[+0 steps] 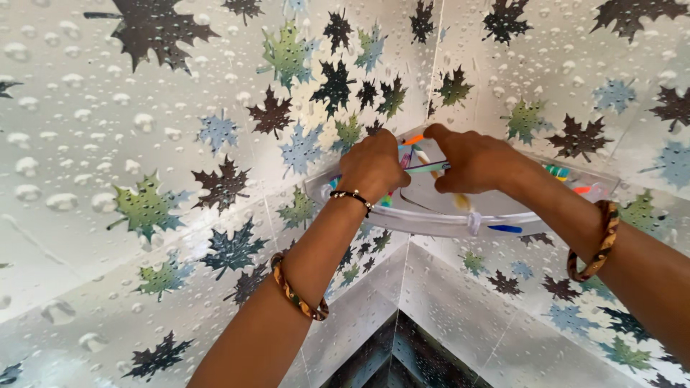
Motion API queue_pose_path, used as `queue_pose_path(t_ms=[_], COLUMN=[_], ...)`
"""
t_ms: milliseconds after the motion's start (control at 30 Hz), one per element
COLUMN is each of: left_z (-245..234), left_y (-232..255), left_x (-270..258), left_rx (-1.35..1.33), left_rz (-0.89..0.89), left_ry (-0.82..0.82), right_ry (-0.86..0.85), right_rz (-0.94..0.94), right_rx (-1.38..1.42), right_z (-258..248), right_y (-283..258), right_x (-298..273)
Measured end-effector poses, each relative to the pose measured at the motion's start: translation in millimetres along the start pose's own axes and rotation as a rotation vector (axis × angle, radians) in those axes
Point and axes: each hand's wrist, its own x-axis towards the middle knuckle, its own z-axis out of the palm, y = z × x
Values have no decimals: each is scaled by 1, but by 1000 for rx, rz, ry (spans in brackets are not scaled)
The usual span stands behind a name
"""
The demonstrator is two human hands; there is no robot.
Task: The person organizes bathroom toiletries by moving them from a wall-mounted corner shelf to a small black stool on the floor. They handle items one by one, including a blue soap packet, a yellow bottle, a white tube, a small orange bottle, a bundle of toothbrushes, a large white bottle, and a pink box.
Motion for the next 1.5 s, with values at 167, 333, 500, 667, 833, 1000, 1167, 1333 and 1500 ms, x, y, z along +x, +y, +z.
queue_pose_path(t_ms=[167,333,500,667,833,1000,1167,1333,1500], left_z=[0,2,5,20,48,66,71,71,73], left_y=[-5,-8,-6,10,39,66,74,64,66], left_x=[4,10,30,58,81,81,82,78,71], left_rx=[120,115,-82,-445,-793,-1325,-1398,-1257,-1291], left_rz=[43,103,33,5,-77,-197,-151,-109,-122], left_ry=[-33,6,62,48,-83,-280,-214,12,-28], right_ry=[52,145,213,310,373,367,169,264,73], right_rz=[93,39,84,62,40,47,17,22,167], right_rx=[-97,-138,-129,109,420,408,678,66,-113], right_z=[-14,-14,-13,-19,-23,-19,-14,0,11], right_y=[17,47,50,47,44,52,75,113,115], right_x=[-2,12,7,2,-10,-11,-8,7,15])
